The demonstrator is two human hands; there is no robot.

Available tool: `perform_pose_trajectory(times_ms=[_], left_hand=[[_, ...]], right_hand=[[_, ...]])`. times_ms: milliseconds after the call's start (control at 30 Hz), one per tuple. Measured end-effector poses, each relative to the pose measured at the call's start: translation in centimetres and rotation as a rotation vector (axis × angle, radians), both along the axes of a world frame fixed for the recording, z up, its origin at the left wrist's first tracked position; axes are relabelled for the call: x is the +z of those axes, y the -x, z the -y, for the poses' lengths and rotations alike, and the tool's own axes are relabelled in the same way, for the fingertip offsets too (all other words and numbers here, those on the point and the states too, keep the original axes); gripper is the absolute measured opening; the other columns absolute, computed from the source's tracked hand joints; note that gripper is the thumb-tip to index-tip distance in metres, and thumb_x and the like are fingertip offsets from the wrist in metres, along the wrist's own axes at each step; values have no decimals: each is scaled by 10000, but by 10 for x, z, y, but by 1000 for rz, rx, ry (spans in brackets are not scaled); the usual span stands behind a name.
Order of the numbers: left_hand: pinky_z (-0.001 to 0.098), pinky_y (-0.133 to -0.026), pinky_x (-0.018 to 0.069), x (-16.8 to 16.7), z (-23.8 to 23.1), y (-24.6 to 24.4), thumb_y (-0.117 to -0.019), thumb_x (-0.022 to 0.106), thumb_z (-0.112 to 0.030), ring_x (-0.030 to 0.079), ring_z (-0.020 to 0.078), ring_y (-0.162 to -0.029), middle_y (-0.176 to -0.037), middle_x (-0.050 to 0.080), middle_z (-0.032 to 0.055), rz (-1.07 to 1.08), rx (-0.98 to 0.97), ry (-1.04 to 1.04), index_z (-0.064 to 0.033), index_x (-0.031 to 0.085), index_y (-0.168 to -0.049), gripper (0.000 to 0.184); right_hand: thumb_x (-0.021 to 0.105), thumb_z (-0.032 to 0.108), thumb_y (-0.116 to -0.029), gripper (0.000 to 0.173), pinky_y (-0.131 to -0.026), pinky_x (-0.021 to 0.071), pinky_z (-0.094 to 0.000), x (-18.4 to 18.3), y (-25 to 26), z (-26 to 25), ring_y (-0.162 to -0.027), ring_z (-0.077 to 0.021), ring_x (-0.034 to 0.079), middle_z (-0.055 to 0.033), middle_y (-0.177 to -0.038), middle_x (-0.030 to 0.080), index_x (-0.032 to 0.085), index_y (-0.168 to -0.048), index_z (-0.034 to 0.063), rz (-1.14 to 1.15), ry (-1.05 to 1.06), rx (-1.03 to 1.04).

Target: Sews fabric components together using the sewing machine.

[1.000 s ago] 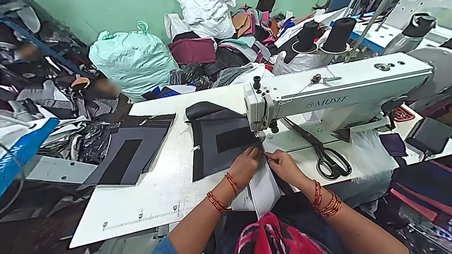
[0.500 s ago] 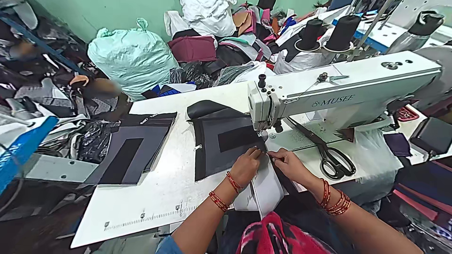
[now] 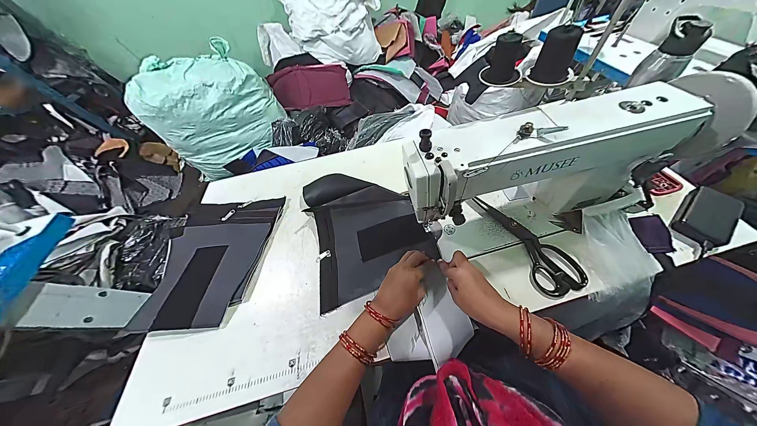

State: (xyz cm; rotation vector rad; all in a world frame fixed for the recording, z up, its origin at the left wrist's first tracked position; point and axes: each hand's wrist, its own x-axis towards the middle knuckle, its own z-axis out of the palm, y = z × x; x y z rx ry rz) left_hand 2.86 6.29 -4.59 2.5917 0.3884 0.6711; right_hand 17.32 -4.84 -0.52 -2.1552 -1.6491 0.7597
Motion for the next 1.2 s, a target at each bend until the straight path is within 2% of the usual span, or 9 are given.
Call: perform_pose_trajectory(times_ms=[67, 100, 167, 233, 333, 400, 667, 867, 1200], left_hand=[[446, -953, 572, 5, -4, 0, -860, 569, 81, 705, 363, -1078, -1130, 720, 227, 8, 16, 82, 35, 766, -1084, 301], [458, -971, 564, 12, -5, -2, -866, 569, 88, 682, 368, -1135, -1239, 686, 224, -55, 13, 113, 22, 733, -1196, 374], [479, -979, 540, 35, -8, -10, -843, 607, 101, 590, 369, -1289, -1550, 500, 135, -357, -4, 100, -73, 524, -1499, 684], [481, -943, 529, 55, -6, -25, -817, 648, 107, 505, 371, -1351, -1679, 311, 58, -670, -36, 23, -103, 348, -1605, 870], [514, -935, 527, 64, -4, -39, -805, 656, 114, 452, 406, -1384, -1652, 351, 93, -871, -69, -51, -29, 427, -1546, 788], [513, -950, 525, 61, -4, -38, -821, 657, 107, 458, 402, -1387, -1621, 401, 106, -860, -81, -53, -7, 474, -1506, 719], [452, -1045, 507, 32, -6, -10, -839, 569, 158, 477, 368, -1421, -1535, 529, 111, -544, -69, -59, 18, 619, -1371, 552], [441, -1030, 533, 6, -3, -5, -809, 601, 164, 608, 371, -1298, -1377, 660, 145, -224, -43, -130, 43, 718, -1206, 432], [433, -1119, 461, 11, -14, -10, -883, 538, 146, 555, 374, -1360, -1415, 624, 178, -285, -30, -50, 52, 680, -1271, 424]], right_hand=[[456, -34, -992, 376, -859, 541, -375, -3, 4, 0, -965, -338, 639, -289, -1169, 558, 618, -1325, -94, 45, -9, -6], [462, -39, -987, 351, -849, 545, -379, -4, 5, 1, -956, -341, 644, -293, -1161, 563, 637, -1283, -105, 53, -27, -11], [475, -52, -973, 307, -859, 545, -393, -4, 6, 1, -977, -358, 646, -303, -1171, 561, 663, -1206, -124, 48, -23, -18], [479, -47, -978, 276, -888, 539, -394, -1, 7, 0, -1020, -360, 638, -303, -1206, 549, 671, -1159, -129, 38, 24, -18], [474, -61, -974, 269, -905, 540, -393, 1, 7, 0, -1044, -361, 643, -309, -1234, 549, 676, -1134, -137, 29, 40, -23], [471, -60, -977, 273, -901, 541, -394, 1, 7, 0, -1035, -357, 647, -305, -1230, 554, 676, -1140, -135, 25, 39, -30], [469, -20, -1003, 335, -873, 553, -376, -4, 7, 1, -987, -340, 659, -289, -1195, 575, 653, -1275, -87, 37, -9, -47], [485, -26, -995, 336, -840, 563, -370, -6, 9, 1, -948, -331, 669, -284, -1158, 586, 657, -1278, -85, 71, -36, -54], [497, -48, -972, 330, -819, 560, -386, -13, 5, -13, -903, -335, 655, -278, -1099, 589, 674, -1247, -91, 50, -119, -85]])
